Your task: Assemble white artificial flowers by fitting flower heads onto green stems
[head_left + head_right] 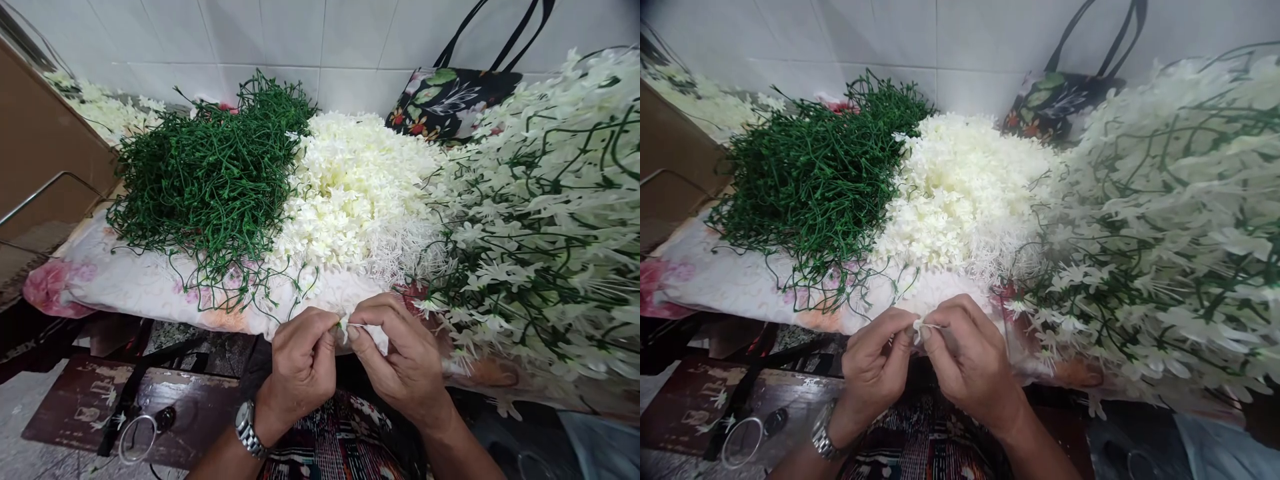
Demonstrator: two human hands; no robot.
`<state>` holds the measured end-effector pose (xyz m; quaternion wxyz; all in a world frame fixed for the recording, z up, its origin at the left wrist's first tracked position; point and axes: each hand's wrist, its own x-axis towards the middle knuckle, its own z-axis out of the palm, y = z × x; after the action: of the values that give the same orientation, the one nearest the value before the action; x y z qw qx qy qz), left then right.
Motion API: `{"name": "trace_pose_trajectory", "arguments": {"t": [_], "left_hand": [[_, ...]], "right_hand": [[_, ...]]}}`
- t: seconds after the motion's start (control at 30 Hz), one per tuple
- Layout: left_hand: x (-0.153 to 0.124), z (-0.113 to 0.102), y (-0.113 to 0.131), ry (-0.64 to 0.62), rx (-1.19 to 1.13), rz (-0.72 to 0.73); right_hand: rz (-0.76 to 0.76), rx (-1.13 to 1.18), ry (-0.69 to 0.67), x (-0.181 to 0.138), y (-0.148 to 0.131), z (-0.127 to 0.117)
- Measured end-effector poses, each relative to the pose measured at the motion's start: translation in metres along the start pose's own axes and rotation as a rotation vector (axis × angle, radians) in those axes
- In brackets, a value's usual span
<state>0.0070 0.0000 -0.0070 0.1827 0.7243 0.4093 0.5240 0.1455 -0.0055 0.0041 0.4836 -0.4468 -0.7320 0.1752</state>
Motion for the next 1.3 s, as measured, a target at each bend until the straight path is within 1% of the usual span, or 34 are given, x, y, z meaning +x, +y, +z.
{"name": "trace_pose_trajectory", "arguments": {"t": [0.2,0.43,0.53,0.6,0.67,0.73,0.77,0.8,0.83,0.9,1.0,1.1,1.17,1.2,1.23,1.3], "left_hand": [[0.0,0.001,-0.002,-0.022,0.011,0.002],[0.002,0.004,-0.001,-0.029,0.029,-0.038],[0.002,0.005,-0.001,-0.031,0.004,-0.084],[0.002,0.005,-0.001,-0.037,-0.111,-0.202],[0.004,0.002,-0.002,-0.005,-0.336,-0.421],[0.008,-0.002,-0.001,0.111,-0.578,-0.656],[0.011,-0.005,0.0,0.195,-0.672,-0.738],[0.014,-0.007,0.001,0.275,-0.737,-0.786],[0.017,-0.009,0.003,0.338,-0.778,-0.805],[0.023,-0.012,0.006,0.433,-0.821,-0.795],[0.027,-0.012,0.011,0.543,-0.837,-0.767],[0.026,-0.01,0.013,0.598,-0.834,-0.73],[0.023,-0.01,0.012,0.566,-0.823,-0.704],[0.02,-0.011,0.012,0.523,-0.816,-0.686],[0.016,-0.013,0.01,0.465,-0.806,-0.661],[0.009,-0.017,0.006,0.311,-0.778,-0.589]], "right_hand": [[0.027,0.004,-0.009,0.001,0.003,0.004],[-0.028,-0.013,0.043,0.002,0.009,0.012],[-0.033,-0.023,0.048,0.003,0.008,0.013],[-0.022,0.0,0.026,0.003,0.008,0.01],[0.0,0.02,-0.005,0.003,0.008,0.006],[0.033,0.0,-0.003,0.001,0.008,0.0],[0.046,-0.018,0.003,0.0,0.007,-0.003],[0.057,-0.028,-0.002,-0.001,0.006,-0.005],[0.064,-0.025,-0.026,-0.002,0.005,-0.006],[0.068,0.008,-0.11,-0.005,0.0,-0.007],[0.09,0.054,-0.22,-0.01,-0.009,-0.001],[0.082,0.095,-0.237,-0.016,-0.014,0.007],[0.061,0.095,-0.211,-0.018,-0.013,0.009],[0.039,0.071,-0.194,-0.018,-0.012,0.008],[0.004,0.028,-0.175,-0.017,-0.011,0.007],[-0.107,-0.1,-0.152,-0.015,-0.007,0.0]]}}
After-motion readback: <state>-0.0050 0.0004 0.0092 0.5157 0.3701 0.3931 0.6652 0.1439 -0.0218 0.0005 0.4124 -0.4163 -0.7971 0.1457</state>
